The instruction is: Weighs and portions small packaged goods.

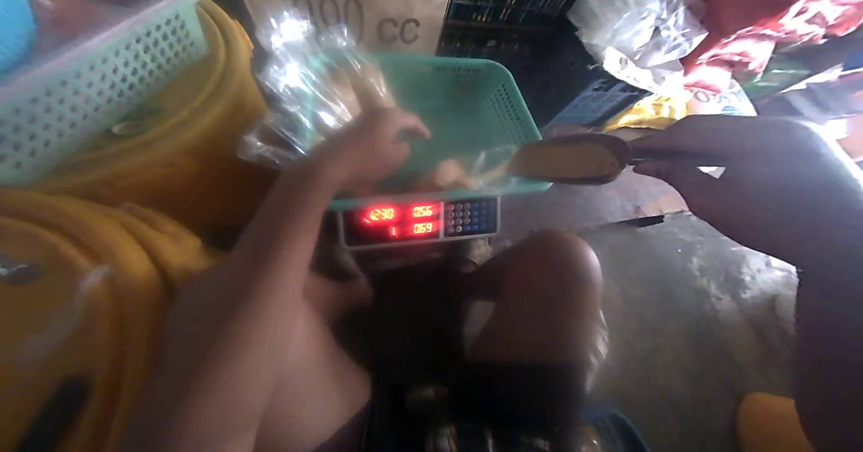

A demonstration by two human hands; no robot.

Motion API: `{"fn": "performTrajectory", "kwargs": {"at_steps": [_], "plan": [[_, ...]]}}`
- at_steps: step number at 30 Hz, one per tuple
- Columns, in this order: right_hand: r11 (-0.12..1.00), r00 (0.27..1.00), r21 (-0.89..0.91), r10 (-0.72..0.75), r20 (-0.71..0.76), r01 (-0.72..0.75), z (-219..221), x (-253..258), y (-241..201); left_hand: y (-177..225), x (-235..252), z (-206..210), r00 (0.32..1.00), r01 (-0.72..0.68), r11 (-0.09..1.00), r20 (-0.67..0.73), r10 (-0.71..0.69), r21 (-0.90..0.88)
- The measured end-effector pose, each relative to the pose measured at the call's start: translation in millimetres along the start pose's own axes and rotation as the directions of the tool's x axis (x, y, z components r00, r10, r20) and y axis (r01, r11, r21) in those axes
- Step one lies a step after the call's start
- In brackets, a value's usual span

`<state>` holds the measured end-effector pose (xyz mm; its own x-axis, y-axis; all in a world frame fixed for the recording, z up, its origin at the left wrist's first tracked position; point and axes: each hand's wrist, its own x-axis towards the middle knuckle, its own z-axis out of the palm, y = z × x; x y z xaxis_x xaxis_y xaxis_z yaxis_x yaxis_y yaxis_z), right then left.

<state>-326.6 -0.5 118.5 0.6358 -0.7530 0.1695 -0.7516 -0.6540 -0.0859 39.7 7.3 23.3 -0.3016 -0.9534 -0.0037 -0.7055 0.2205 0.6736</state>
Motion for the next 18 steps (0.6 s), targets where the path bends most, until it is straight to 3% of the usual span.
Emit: {"fn": "performTrajectory", "kwargs": {"at_steps": [7,10,18], "plan": [[1.000,1.000,0.009,0.010,0.015,-0.010,-4,4,-5,0,-1,0,1.000,0.015,1.000,-0.003,-0.015,0.005],[0.996,0.996,0.030,0.077,0.046,-0.078,-7,6,-13,-1,-1,0,1.000,0.012,1.000,-0.001,-0.012,0.009],[0.999,0.997,0.009,0.053,0.048,-0.053,-9,7,-14,1,0,-1,0.999,0.032,0.999,0.012,-0.033,0.002]]}}
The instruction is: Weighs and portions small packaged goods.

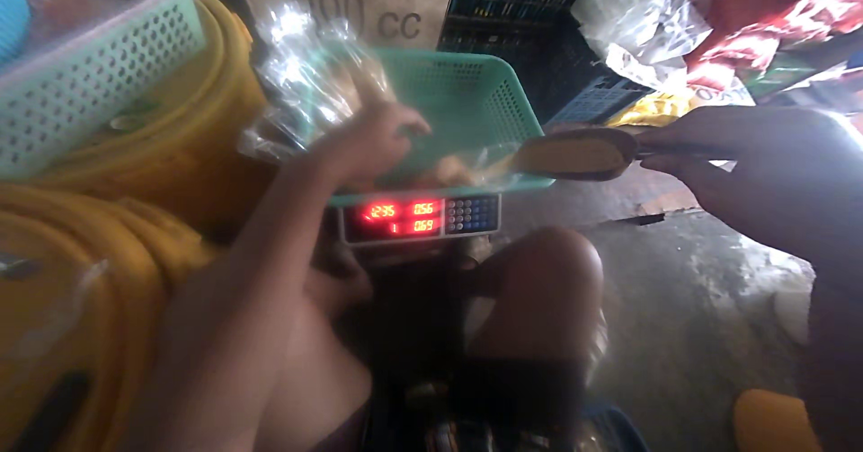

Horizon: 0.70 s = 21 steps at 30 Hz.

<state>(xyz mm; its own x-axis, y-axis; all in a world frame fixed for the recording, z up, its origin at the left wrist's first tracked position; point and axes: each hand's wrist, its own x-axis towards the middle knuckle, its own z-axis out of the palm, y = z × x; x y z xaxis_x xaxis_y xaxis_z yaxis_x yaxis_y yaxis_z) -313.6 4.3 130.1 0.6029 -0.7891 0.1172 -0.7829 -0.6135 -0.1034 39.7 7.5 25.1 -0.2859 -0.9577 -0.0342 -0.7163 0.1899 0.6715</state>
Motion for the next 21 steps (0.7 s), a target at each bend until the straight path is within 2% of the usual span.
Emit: {"fn": "performTrajectory", "kwargs": {"at_steps": [10,21], "plan": [[0.999,0.999,-0.019,0.046,0.029,-0.045,-7.1,0.9,-7.5,-2.6,-0.2,0.9,1.000,-0.015,1.000,-0.010,0.015,0.009],[0.999,1.000,-0.048,0.010,0.011,-0.010,-9.4,1.4,-8.5,-0.6,-0.1,0.5,1.000,0.003,1.000,0.004,-0.003,0.003]]}}
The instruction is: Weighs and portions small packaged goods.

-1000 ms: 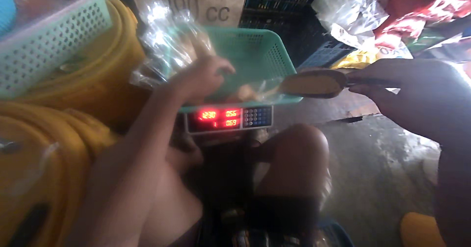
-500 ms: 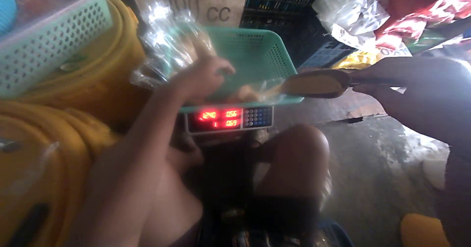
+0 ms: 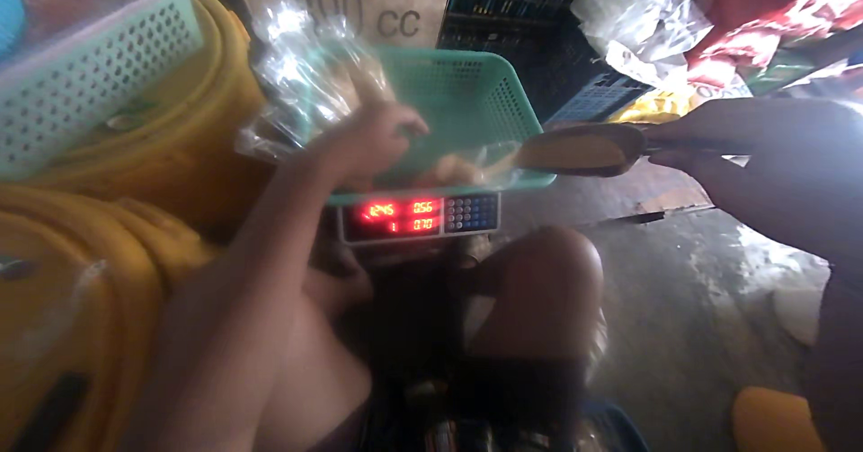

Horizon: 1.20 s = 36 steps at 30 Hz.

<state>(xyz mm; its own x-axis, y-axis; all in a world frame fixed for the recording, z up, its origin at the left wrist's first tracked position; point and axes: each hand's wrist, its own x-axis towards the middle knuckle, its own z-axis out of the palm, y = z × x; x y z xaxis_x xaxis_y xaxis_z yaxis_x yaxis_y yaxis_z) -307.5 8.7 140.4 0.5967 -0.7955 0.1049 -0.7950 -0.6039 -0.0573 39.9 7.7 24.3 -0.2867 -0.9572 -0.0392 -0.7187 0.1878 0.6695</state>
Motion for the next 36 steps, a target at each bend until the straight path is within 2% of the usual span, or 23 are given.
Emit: {"fn": "performTrajectory", "kwargs": {"at_steps": [8,11,16,19,22,25,28,29,32,36], "plan": [[0.996,0.998,0.068,0.056,-0.042,-0.053,12,-5,10,-3,-1,0,1.000,0.002,1.000,-0.010,-0.002,0.013],[0.984,0.989,0.125,0.138,-0.052,-0.130,25,-9,3,-1,0,0,0.999,-0.015,1.000,-0.032,0.015,0.005],[0.873,0.956,0.425,0.288,-0.057,-0.237,75,-21,13,7,4,13,0.981,-0.127,0.992,-0.149,0.124,-0.010],[0.788,0.941,0.589,0.314,-0.130,-0.182,103,-31,23,19,7,30,0.969,-0.192,0.981,-0.159,0.191,0.005],[0.737,0.909,0.660,0.364,-0.201,-0.150,119,-48,39,41,14,53,0.982,-0.143,0.989,-0.119,0.147,0.044],[0.740,0.855,0.640,0.455,-0.251,-0.205,134,-77,63,56,23,80,0.988,-0.064,0.993,-0.137,0.077,0.099],[0.726,0.797,0.630,0.539,-0.274,-0.274,152,-116,87,58,38,88,0.958,-0.087,0.995,-0.270,0.096,0.044],[0.728,0.782,0.619,0.556,-0.281,-0.294,159,-132,95,61,43,84,0.943,-0.087,0.995,-0.319,0.096,0.042],[0.702,0.741,0.604,0.620,-0.259,-0.377,185,-186,116,67,55,56,0.936,0.045,0.997,-0.352,-0.021,0.059],[0.593,0.682,0.597,0.724,-0.103,-0.540,214,-256,139,60,66,23,0.871,0.119,0.990,-0.486,-0.070,0.070]]}}
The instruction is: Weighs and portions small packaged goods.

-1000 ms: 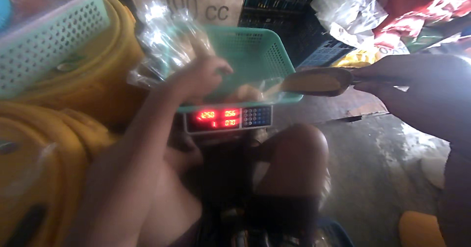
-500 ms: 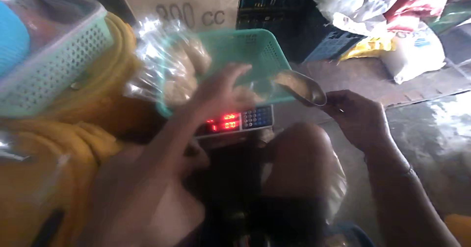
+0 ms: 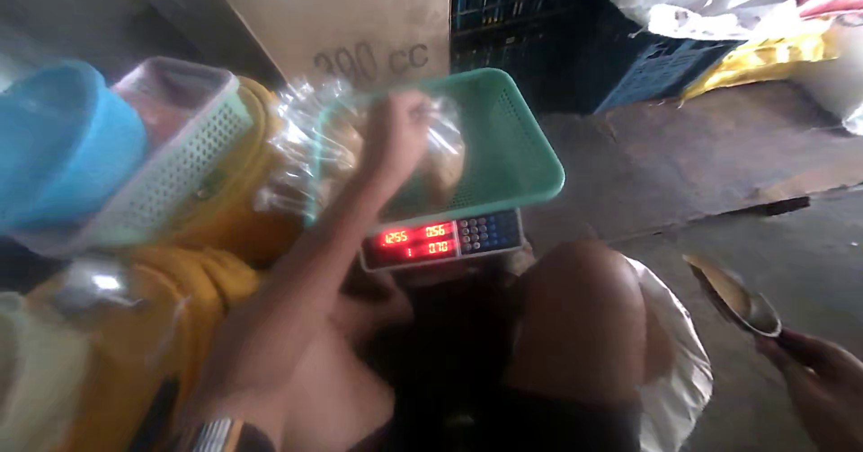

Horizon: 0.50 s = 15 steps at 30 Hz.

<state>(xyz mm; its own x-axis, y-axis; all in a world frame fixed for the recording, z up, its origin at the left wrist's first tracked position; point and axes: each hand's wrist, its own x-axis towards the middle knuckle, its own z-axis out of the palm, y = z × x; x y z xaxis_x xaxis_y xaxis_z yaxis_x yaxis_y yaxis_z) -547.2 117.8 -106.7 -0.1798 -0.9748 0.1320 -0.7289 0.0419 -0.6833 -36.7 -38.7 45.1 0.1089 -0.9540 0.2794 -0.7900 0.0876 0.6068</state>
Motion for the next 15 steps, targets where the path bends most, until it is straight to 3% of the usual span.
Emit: {"fn": "performTrajectory", "kwargs": {"at_steps": [5,8,10,13,14,15], "plan": [[0.958,0.946,-0.167,0.261,0.192,-0.231,-8,-30,39,-49,24,-40,0.976,0.215,0.970,-0.054,-0.210,0.112],[0.869,0.819,-0.349,0.465,0.335,-0.351,10,-28,43,-105,30,-48,0.924,0.382,0.913,-0.040,-0.380,0.141],[0.813,0.742,-0.459,0.547,0.388,-0.359,38,-26,56,-128,25,-47,0.895,0.447,0.887,-0.050,-0.444,0.114],[0.789,0.743,-0.555,0.534,0.404,-0.265,93,-36,38,-133,13,-51,0.897,0.441,0.896,-0.061,-0.438,0.051],[0.750,0.678,-0.598,0.597,0.429,-0.282,107,-32,1,-131,9,-51,0.901,0.431,0.902,-0.072,-0.429,0.022],[0.659,0.476,-0.701,0.726,0.496,-0.273,115,-17,-47,-128,7,-52,0.906,0.417,0.909,-0.079,-0.417,-0.006]]}}
